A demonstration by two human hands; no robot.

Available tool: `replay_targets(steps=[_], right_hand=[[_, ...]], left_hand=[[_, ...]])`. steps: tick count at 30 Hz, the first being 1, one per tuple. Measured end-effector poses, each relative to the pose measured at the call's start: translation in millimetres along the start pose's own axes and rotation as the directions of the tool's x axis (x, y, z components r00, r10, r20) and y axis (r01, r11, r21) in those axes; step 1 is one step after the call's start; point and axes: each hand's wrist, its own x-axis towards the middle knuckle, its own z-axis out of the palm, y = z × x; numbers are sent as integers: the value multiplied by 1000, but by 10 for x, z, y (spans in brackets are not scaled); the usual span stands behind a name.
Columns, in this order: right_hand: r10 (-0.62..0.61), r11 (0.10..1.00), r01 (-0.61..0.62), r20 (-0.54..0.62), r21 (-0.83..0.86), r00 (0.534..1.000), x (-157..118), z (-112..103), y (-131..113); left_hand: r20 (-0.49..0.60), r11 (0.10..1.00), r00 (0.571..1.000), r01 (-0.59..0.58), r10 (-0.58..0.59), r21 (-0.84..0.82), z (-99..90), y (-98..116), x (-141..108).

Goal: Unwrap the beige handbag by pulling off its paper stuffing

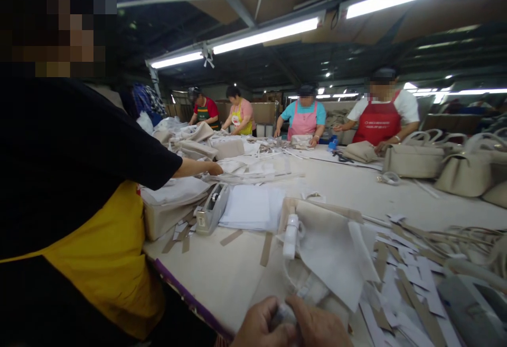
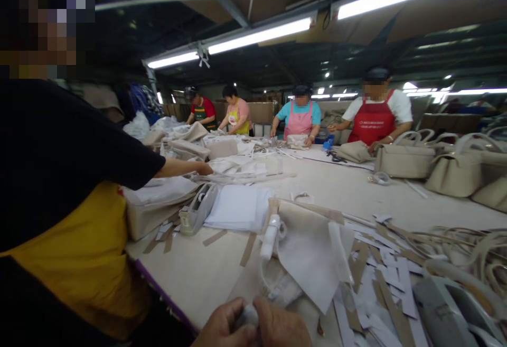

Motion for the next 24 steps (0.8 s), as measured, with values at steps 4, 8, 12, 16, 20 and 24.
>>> replay_targets(steps=[4, 8, 12, 16, 20, 24], right_hand=[[295, 879, -255, -40, 402, 955, 86, -15, -135], [359, 723, -300, 32, 622, 933, 99, -59, -209], [87, 979, -60, -135, 194, 987, 47, -87, -51], [139, 980, -92, -270, 178, 953, 71, -48, -52], [431, 756, -294, -106, 585, 896, 153, -47, -234], [364, 779, -254, -84, 573, 928, 180, -155, -229]], left_hand=[[-94, 987, 983, -159, 157, -14, 136, -67, 81], [-22, 988, 990, -142, 141, -60, 97, -20, 109], [101, 994, 991, -86, 93, -67, 32, 120, 97], [-65, 981, 989, -139, 131, -135, 152, 90, 108], [-151, 958, 977, -182, 150, -223, 256, 10, 141], [-47, 938, 989, -149, 142, -312, 208, 123, 145]])
